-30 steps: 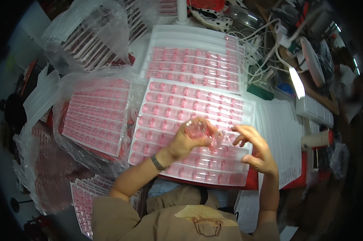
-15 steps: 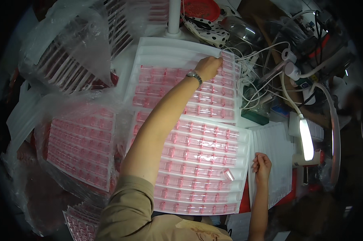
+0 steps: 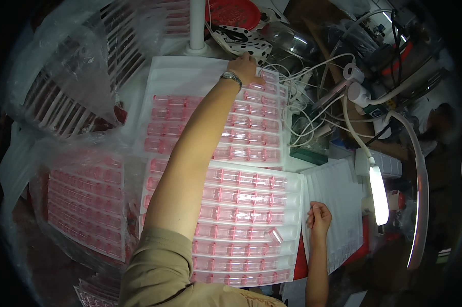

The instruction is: The person is inspecting and organizing small pink vials into plastic trays and then moving the trays into stacks.

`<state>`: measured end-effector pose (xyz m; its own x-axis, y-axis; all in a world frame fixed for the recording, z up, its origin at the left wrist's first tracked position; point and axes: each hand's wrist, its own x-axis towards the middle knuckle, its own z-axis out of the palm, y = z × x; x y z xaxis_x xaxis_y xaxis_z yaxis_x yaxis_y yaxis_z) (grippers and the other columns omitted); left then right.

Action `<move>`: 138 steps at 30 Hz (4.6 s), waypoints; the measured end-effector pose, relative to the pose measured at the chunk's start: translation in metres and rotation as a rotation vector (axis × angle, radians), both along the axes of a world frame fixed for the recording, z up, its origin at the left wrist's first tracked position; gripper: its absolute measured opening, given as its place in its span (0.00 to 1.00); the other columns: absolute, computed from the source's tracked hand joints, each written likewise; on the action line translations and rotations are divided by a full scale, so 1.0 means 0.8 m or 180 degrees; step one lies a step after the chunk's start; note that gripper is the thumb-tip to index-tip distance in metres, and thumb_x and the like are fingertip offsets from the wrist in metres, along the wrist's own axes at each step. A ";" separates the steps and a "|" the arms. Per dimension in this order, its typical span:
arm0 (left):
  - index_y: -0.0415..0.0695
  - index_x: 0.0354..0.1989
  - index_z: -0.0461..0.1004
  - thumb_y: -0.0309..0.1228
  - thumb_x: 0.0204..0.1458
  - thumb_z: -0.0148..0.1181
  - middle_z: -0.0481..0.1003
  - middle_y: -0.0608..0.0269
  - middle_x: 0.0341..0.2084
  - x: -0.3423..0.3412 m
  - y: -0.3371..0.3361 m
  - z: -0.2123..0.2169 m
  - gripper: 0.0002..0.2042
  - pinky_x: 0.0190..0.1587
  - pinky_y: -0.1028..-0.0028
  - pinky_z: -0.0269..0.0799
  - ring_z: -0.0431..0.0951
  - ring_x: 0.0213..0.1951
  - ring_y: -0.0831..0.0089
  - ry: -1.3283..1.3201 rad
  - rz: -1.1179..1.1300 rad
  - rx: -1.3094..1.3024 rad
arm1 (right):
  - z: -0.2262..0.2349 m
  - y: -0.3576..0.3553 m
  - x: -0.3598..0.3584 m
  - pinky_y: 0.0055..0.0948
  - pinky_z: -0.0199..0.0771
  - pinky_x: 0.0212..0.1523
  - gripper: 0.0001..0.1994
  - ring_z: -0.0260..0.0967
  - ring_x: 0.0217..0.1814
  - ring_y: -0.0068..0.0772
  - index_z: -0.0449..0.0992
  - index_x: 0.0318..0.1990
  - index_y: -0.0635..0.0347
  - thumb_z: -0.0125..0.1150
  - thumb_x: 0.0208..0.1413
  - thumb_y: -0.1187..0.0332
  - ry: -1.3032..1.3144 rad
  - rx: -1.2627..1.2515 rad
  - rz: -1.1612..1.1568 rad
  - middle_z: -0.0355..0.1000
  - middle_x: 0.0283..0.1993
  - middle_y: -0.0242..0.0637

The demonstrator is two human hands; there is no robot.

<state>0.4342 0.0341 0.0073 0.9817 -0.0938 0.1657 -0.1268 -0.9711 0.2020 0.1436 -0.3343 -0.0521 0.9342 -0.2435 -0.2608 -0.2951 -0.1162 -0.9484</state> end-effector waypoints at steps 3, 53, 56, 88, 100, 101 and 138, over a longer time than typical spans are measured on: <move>0.35 0.50 0.67 0.57 0.45 0.55 0.61 0.47 0.52 -0.006 -0.005 -0.003 0.35 0.49 0.62 0.68 0.68 0.52 0.53 -0.0329 0.0618 -0.0857 | 0.001 0.000 -0.001 0.15 0.49 0.10 0.08 0.54 0.13 0.13 0.74 0.34 0.63 0.52 0.58 0.68 -0.0079 -0.0082 0.0045 0.65 0.20 0.27; 0.36 0.44 0.63 0.22 0.51 0.56 0.69 0.59 0.40 -0.531 -0.193 0.000 0.13 0.44 0.72 0.69 0.72 0.41 0.69 0.1153 -0.1422 -0.4573 | 0.142 0.045 -0.138 0.35 0.70 0.38 0.45 0.70 0.41 0.47 0.52 0.61 0.63 0.44 0.47 0.32 -0.1974 -0.1542 0.3000 0.68 0.43 0.53; 0.37 0.48 0.64 0.28 0.56 0.52 0.70 0.59 0.43 -0.478 -0.158 -0.010 0.13 0.49 0.74 0.68 0.72 0.44 0.74 0.1779 -0.0768 -0.6294 | 0.144 0.026 -0.109 0.37 0.69 0.40 0.45 0.69 0.43 0.42 0.51 0.63 0.62 0.45 0.47 0.33 -0.1455 -0.0936 0.2816 0.65 0.48 0.48; 0.43 0.30 0.70 0.33 0.45 0.61 0.69 0.63 0.28 -0.443 -0.173 -0.007 0.09 0.39 0.70 0.59 0.68 0.34 0.68 -0.0360 -0.2182 -0.1183 | 0.095 -0.018 -0.079 0.18 0.64 0.29 0.06 0.63 0.28 0.16 0.75 0.38 0.64 0.53 0.57 0.72 -0.0805 0.0861 0.1592 0.69 0.28 0.29; 0.42 0.47 0.71 0.22 0.43 0.56 0.71 0.64 0.45 -0.454 -0.136 0.011 0.18 0.45 0.68 0.63 0.68 0.45 0.66 0.0210 -0.2999 -0.1337 | 0.082 -0.001 -0.103 0.14 0.67 0.32 0.05 0.65 0.29 0.16 0.70 0.38 0.66 0.54 0.55 0.75 -0.1053 0.0748 0.1393 0.69 0.30 0.31; 0.43 0.46 0.71 0.20 0.42 0.57 0.71 0.64 0.43 -0.452 -0.136 0.011 0.19 0.44 0.69 0.63 0.68 0.44 0.66 0.0205 -0.3077 -0.1154 | 0.081 -0.004 -0.101 0.14 0.68 0.31 0.05 0.65 0.29 0.16 0.70 0.38 0.66 0.54 0.55 0.75 -0.0896 0.0842 0.1342 0.69 0.29 0.32; 0.35 0.40 0.69 0.22 0.44 0.61 0.67 0.57 0.35 -0.432 -0.188 -0.018 0.13 0.38 0.73 0.68 0.70 0.34 0.69 0.0059 -0.1199 -0.3061 | 0.077 0.079 -0.050 0.19 0.62 0.19 0.09 0.63 0.17 0.20 0.69 0.20 0.63 0.65 0.44 0.78 -0.2752 -0.0907 -0.0141 0.67 0.18 0.31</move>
